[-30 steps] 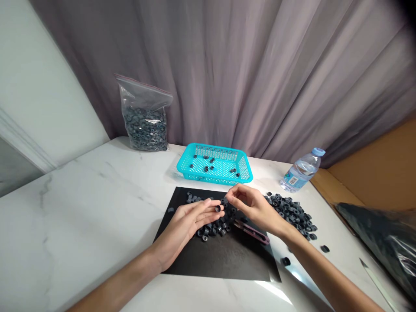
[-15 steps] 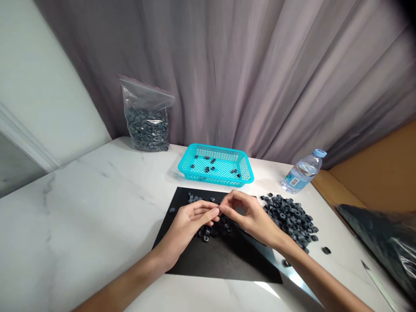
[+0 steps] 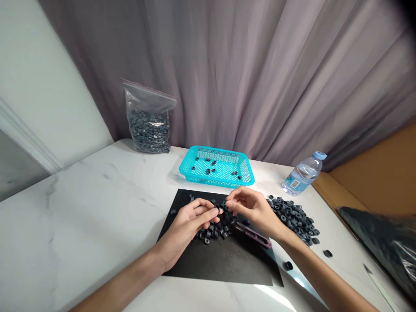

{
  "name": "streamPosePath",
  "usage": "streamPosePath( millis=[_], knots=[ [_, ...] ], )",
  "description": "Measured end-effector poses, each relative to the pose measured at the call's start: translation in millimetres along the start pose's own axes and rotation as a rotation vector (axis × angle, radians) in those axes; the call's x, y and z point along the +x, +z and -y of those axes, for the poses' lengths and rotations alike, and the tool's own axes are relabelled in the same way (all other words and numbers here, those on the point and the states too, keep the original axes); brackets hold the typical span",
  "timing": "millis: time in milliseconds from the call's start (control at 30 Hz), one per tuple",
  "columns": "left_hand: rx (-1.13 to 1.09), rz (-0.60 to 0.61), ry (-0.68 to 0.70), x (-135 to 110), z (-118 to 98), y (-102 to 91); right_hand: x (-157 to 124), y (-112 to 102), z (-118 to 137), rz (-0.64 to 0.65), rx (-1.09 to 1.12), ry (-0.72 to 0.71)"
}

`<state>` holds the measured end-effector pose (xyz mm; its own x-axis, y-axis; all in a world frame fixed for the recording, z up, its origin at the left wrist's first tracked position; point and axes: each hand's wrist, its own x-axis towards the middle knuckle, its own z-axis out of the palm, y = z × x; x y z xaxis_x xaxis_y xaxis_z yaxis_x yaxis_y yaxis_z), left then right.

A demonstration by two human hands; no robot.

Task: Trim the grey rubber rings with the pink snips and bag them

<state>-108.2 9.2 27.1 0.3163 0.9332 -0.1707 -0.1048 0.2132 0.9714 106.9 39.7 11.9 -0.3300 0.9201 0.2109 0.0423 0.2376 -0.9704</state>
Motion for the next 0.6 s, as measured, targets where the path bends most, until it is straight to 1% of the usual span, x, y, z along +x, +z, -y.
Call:
streamPosePath(
  millis=[200, 300, 467, 600],
  knots=[
    [-0.004, 0.021, 0.058, 1.2, 0.9, -1.3, -2.2, -4.7, -3.8, 0.031, 0.037, -0.008],
    [0.028, 0.016, 0.078, 2.1, 2.9, -1.9, -2.3, -5.9, -3.3, 0.058, 0.038, -0.016],
    [0.031, 0.013, 0.073, 2.5, 2.5, -1.1, -0.9, -7.3, -3.8, 0.038, 0.045, -0.078],
    [0.013, 0.016, 0.065, 2.8, 3.3, -1.5, -1.0, -7.8, -4.9, 0.043, 0.075, -0.049]
  ],
)
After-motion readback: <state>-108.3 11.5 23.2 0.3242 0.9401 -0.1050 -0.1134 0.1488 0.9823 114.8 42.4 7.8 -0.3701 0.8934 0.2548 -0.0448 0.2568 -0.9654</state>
